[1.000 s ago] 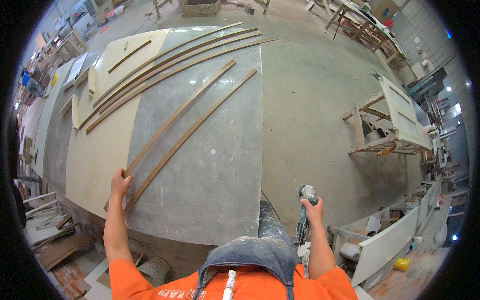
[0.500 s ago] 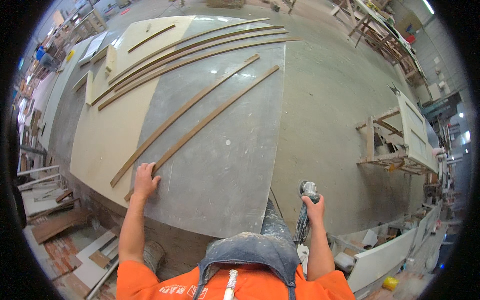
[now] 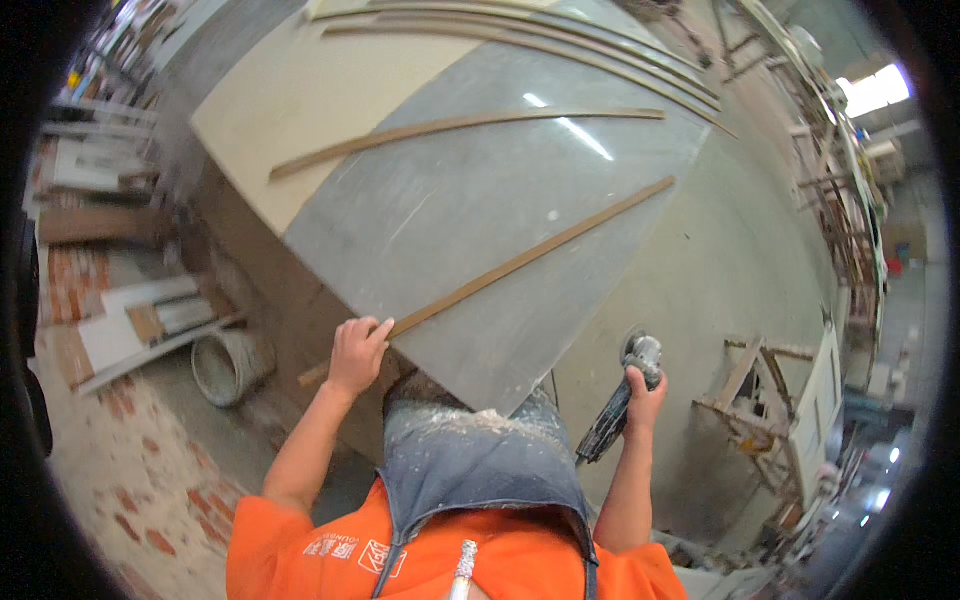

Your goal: The person uses an angle grinder to smooth the edges of thin wooden strips, then places them onto a large white board with a zigzag pattern. The person arranges the strips along the edges of the board, adjusting their positions by hand.

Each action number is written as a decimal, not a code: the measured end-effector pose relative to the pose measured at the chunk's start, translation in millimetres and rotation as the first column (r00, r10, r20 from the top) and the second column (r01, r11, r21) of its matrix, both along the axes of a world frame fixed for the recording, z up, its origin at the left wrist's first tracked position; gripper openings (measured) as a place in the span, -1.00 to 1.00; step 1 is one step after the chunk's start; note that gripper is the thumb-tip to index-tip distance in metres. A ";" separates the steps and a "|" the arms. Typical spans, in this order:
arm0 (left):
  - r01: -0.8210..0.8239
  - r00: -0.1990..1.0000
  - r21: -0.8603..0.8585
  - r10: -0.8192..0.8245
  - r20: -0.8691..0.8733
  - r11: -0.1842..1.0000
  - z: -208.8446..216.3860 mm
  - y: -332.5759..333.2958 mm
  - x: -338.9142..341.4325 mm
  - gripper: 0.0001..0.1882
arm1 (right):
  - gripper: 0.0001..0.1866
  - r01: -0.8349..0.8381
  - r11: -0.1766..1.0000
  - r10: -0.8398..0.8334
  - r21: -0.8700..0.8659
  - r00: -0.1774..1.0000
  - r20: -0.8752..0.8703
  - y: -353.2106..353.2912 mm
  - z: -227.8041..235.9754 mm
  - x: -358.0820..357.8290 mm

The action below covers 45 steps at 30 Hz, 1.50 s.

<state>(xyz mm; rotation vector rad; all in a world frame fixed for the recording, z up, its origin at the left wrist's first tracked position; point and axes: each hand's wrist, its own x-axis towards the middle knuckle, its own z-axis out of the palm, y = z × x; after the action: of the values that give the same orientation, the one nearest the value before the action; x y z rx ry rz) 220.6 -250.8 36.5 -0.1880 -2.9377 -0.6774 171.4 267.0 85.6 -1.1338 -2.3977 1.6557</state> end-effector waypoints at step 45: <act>-0.196 0.955 0.863 0.290 0.059 0.467 -98.3 -5.5 45.3 -0.75 | -0.12 -0.956 0.161 0.841 0.246 0.263 0.473 -318.2 64.6 -7.3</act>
<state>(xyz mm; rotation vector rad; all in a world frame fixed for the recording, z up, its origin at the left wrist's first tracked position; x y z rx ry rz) 265.9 -256.3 -61.8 0.2974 -2.0701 -1.8900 164.1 -51.2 150.2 0.4969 -3.6697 0.6655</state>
